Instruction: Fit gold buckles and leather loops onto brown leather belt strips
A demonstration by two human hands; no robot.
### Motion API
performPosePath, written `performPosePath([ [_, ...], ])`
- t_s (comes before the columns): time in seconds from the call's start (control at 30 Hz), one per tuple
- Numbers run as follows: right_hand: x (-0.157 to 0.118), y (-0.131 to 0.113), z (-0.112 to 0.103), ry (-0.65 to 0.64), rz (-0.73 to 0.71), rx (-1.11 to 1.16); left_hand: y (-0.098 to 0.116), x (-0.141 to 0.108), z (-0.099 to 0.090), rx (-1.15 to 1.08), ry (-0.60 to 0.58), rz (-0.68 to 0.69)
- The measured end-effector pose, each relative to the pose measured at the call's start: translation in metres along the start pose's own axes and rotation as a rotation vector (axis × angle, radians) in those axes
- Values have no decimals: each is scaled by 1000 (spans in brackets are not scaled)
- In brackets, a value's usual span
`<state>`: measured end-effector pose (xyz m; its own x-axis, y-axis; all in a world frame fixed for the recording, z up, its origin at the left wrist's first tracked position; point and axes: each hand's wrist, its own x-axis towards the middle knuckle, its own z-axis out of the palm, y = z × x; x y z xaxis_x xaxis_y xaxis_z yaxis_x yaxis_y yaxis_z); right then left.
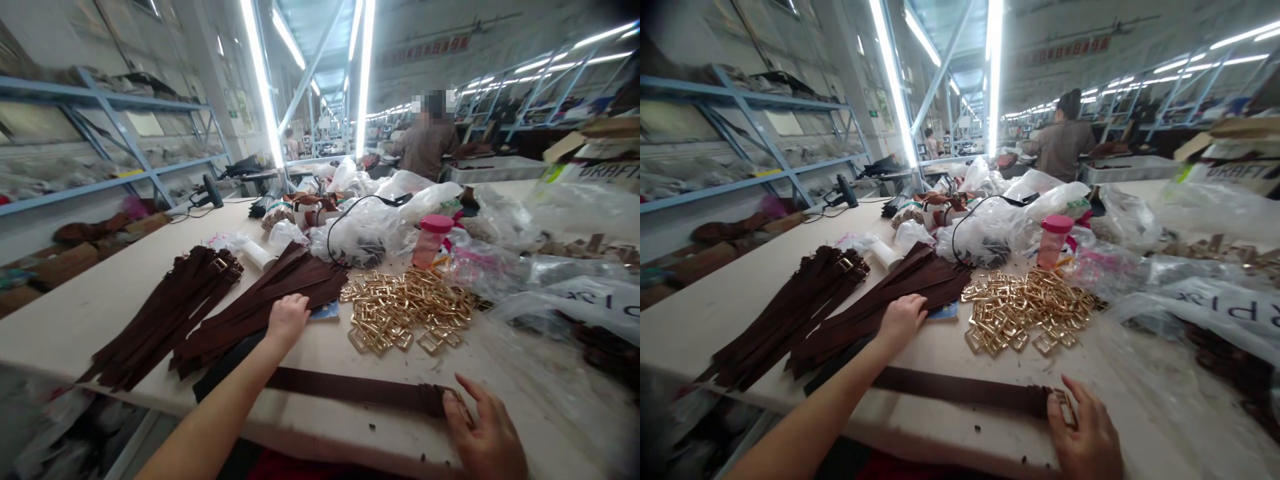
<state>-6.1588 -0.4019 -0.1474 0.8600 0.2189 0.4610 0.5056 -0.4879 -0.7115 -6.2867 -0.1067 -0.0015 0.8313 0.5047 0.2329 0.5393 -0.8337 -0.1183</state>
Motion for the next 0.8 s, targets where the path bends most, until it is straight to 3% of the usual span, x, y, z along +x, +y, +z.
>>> performPosePath([
  [0.1,2,-1,0,28,-73,-13,-11,15,0,81,-2,-46],
  [0.23,0,-1,-2,-4,-106,-5,-6,11,6,118,-9,-37],
  [0.43,9,4,-9,-78,107,216,-16,-7,-10,69,-89,-21],
  [0.53,26,11,-11,-64,140,282,-23,-22,-28,-101,-262,-7],
  [0.6,41,15,-12,-50,94,247,-18,-38,-36,-381,-410,4],
  [0.7,66,24,-19,-37,41,141,7,-68,-38,-896,-715,-29],
  [0.8,92,46,-38,1,35,-34,37,-93,-31,-1114,-852,-108],
])
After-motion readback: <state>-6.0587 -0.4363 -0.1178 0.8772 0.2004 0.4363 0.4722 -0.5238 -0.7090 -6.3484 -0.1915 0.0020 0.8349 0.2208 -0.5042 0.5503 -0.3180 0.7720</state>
